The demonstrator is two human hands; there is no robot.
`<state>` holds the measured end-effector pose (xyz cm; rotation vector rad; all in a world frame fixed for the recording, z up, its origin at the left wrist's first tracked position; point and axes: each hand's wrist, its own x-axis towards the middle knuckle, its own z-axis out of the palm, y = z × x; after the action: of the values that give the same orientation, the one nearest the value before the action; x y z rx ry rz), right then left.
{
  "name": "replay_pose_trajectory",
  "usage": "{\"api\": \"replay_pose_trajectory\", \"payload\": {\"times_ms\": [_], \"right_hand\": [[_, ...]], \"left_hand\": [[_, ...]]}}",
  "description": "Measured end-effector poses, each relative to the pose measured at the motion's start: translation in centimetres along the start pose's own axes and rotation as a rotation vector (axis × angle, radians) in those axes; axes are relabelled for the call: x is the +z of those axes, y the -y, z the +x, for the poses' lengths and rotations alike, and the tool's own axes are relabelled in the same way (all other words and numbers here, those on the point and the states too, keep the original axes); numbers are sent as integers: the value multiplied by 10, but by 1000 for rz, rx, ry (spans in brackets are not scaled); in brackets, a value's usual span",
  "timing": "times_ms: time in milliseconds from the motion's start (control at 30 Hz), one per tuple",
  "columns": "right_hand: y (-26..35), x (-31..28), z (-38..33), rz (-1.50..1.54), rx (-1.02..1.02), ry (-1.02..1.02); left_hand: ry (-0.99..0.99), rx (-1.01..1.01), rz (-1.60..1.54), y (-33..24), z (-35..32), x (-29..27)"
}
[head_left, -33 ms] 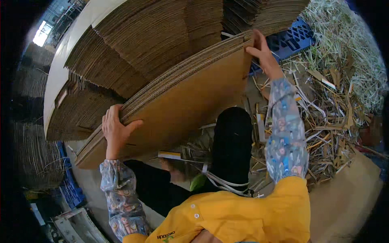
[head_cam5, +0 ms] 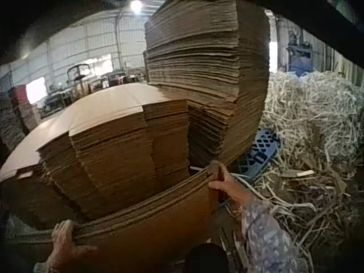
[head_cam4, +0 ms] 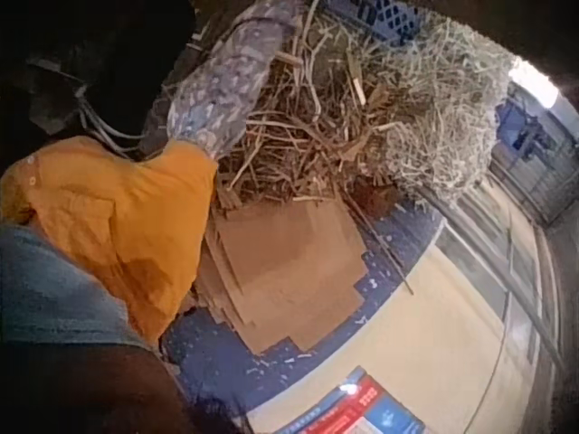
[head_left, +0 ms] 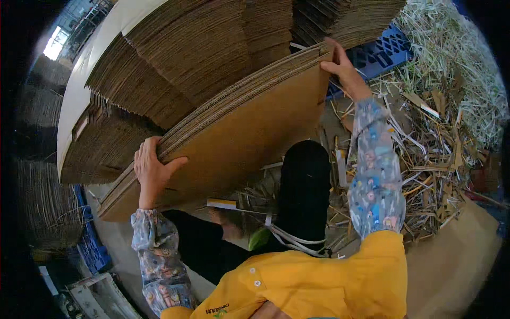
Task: Sorting, stacking, and tying cardboard sheets with straps in a warehouse.
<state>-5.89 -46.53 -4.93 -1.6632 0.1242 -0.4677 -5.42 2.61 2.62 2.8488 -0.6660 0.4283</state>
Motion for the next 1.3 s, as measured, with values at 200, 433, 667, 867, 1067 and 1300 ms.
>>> {"api": "replay_pose_trajectory", "payload": {"times_ms": [200, 433, 667, 867, 1067, 1300], "right_hand": [[19, 6, -8, -75, 73, 0], [16, 44, -45, -7, -128, -493], [33, 38, -83, -200, 59, -771], [21, 22, -146, -455, -157, -558], [32, 32, -178, -611, -198, -420], [38, 32, -211, -652, -210, -98]], "left_hand": [[6, -38, 48, -4, -1, -5], [-31, 41, 41, -13, 6, -10], [-73, 122, 28, -29, 45, -24], [-80, 110, 36, -19, 33, -18], [-136, 93, 11, -11, 4, -2], [-144, 73, 35, -1, 0, 7]]}}
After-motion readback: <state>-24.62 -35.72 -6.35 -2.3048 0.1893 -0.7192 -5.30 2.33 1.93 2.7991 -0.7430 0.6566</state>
